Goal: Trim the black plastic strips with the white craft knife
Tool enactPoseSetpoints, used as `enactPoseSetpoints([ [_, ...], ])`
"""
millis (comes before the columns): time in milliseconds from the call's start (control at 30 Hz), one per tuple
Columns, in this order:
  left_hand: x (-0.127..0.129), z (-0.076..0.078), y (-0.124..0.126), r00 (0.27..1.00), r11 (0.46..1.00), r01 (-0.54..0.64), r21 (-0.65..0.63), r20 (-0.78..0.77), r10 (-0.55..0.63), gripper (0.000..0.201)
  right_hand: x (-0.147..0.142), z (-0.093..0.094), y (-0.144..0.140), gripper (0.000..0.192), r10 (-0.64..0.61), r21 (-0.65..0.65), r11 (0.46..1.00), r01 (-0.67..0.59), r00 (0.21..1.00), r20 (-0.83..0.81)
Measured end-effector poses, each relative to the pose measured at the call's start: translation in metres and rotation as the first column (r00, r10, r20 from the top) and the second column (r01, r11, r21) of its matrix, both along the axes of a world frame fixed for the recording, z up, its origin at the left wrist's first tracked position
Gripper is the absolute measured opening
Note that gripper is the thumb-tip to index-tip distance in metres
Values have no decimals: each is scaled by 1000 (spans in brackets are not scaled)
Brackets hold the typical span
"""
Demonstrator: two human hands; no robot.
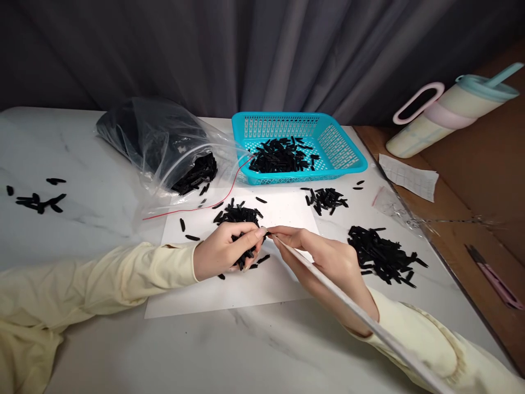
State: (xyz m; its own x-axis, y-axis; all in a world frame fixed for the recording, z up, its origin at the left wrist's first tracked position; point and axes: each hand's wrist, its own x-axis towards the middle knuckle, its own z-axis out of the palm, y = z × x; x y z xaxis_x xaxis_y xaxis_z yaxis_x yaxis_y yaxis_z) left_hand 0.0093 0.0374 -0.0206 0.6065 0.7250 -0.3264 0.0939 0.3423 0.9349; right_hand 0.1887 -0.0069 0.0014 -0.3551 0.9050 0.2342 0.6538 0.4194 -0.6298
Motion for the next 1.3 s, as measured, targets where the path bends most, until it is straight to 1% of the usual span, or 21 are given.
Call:
enactPoseSetpoints([
  [100,0,0,1,1000,1000,2,-10,9,-2,36,-1,-7,-2,19,0,133,991,-8,998,62],
  [167,0,0,2,1000,1000,4,-18,18,-4,36,-2,-11,-3,18,16,219,975,-40,994,109],
  [267,0,-1,2,1000,999,-2,-36,28,3,35,-4,-14,-1,17,51,342,934,-103,986,156],
  [333,1,-1,2,1000,999,-4,-44,27,6,35,-4,-15,1,17,55,410,904,-123,983,173],
  [433,1,-1,1,1000,999,1,-36,11,-1,34,-2,-17,2,17,44,442,889,-118,984,174],
  [533,0,-1,0,1000,1000,12,-24,5,-12,34,0,-18,3,14,19,415,908,-62,994,107],
  [600,0,-2,0,1000,999,10,-30,13,-9,34,1,-14,4,13,6,356,934,-21,999,43],
  [633,-1,-2,0,1000,999,4,-37,19,-3,34,1,-11,5,13,-1,296,955,-2,1000,11],
  [700,-1,-2,0,999,999,-10,-53,39,12,33,1,-1,8,10,-40,117,992,46,998,-50],
  [733,-1,-2,0,998,998,-15,-60,52,18,32,2,6,10,12,-70,5,997,71,995,-74],
  [767,-1,-1,0,997,998,-20,-66,68,25,32,2,12,12,16,-104,-106,990,93,990,-99],
  [800,-1,-1,0,996,997,-23,-69,81,29,32,2,18,14,20,-134,-215,971,104,982,-131],
  [867,0,-1,0,994,997,-22,-75,103,30,33,3,27,19,23,-186,-397,914,89,959,-213],
  [933,0,-1,0,993,997,-19,-76,119,28,33,6,32,22,21,-230,-525,850,40,925,-302],
  [1033,-1,-2,1,989,998,-19,-68,142,29,33,9,31,25,18,-275,-636,769,-59,868,-413],
  [1100,-1,-2,1,989,998,-19,-66,146,28,33,11,29,26,15,-285,-664,740,-109,843,-456],
  [1300,-3,0,-1,992,999,-16,-41,123,21,32,11,28,25,16,-292,-669,735,-111,838,-460],
])
